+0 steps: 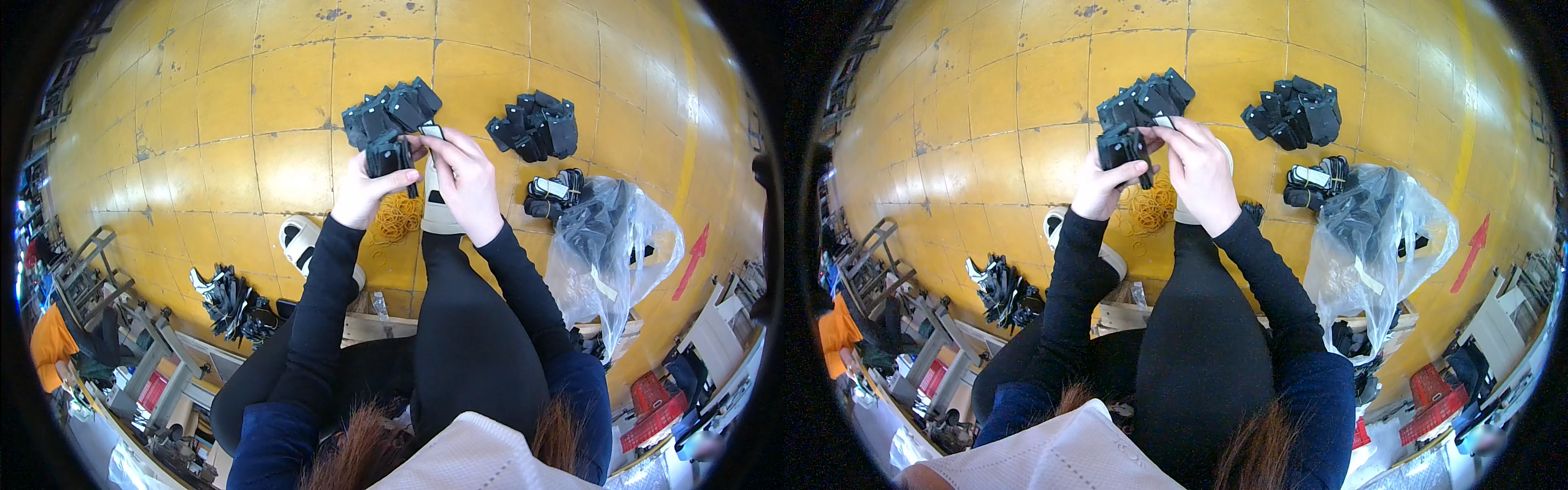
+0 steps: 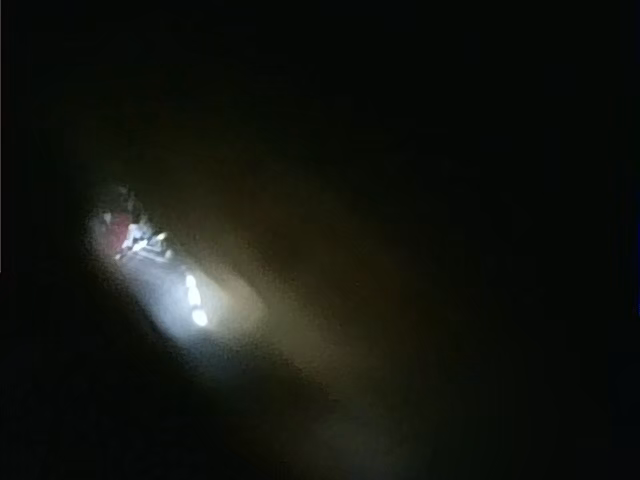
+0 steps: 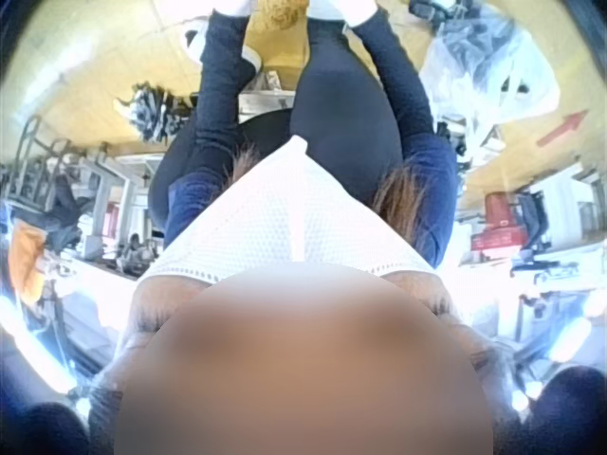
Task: The person sits on the factory floor and repeatedly picks up small black fabric parts, aligns them into stacks, and secures them with rubber bands. The person places the finished bundles on the floor and continues the process with additional parts.
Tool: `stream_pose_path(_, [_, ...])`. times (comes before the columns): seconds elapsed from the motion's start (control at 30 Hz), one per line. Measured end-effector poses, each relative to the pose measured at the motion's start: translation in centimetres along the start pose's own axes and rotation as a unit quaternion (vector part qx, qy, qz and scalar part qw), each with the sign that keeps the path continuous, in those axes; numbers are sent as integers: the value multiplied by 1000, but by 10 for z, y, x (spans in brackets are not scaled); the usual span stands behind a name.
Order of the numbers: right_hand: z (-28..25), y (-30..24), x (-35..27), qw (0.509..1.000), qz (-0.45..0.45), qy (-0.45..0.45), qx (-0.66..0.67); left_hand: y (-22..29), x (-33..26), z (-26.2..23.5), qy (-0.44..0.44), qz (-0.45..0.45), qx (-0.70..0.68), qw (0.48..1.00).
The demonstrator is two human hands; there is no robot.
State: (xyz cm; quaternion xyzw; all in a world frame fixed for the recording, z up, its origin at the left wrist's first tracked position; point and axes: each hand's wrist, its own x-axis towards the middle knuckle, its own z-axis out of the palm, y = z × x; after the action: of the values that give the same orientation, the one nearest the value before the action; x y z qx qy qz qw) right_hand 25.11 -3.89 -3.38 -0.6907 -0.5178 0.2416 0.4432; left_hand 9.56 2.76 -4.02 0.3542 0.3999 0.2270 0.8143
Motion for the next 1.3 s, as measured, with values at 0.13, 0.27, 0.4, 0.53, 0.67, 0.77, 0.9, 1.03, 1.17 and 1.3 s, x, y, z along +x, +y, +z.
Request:
stream_pose_path(0.13, [-1, 2, -12, 998, 37, -13, 42, -14, 0, 6, 28, -36, -42, 998])
stream_pose_path(0.27, [-11, -4, -21, 995, 63, -20, 73, -23, 0, 10, 25, -36, -58, 997])
stream_pose_path(0.4, [-16, -1, -24, 995, 65, -33, 69, -28, -1, 13, 16, -58, -52, 997])
stream_pose_path(0.53, [-9, 3, -27, 997, 23, -75, -9, -39, -1, 16, 69, -75, -75, 992])
stream_pose_path(0.67, [9, 4, -27, 987, 70, -116, 82, -42, 1, 3, 152, -94, -99, 979])
stream_pose_path(0.77, [26, 17, -17, 982, 100, -85, 132, -31, 7, -17, 150, -28, -73, 986])
stream_pose_path(0.9, [60, 64, 17, 999, 42, -32, 15, -9, 10, -42, 192, 7, -88, 977])
stream_pose_path(1.03, [84, 103, 27, 992, -24, -38, -118, 4, 11, -55, 246, 1, -123, 962])
stream_pose_path(1.17, [86, 118, 24, 996, 79, -38, -12, 1, 9, -58, 246, 1, -138, 959])
stream_pose_path(1.3, [66, 125, 18, 966, 223, -49, 123, -4, 8, -53, 236, -21, -146, 960])
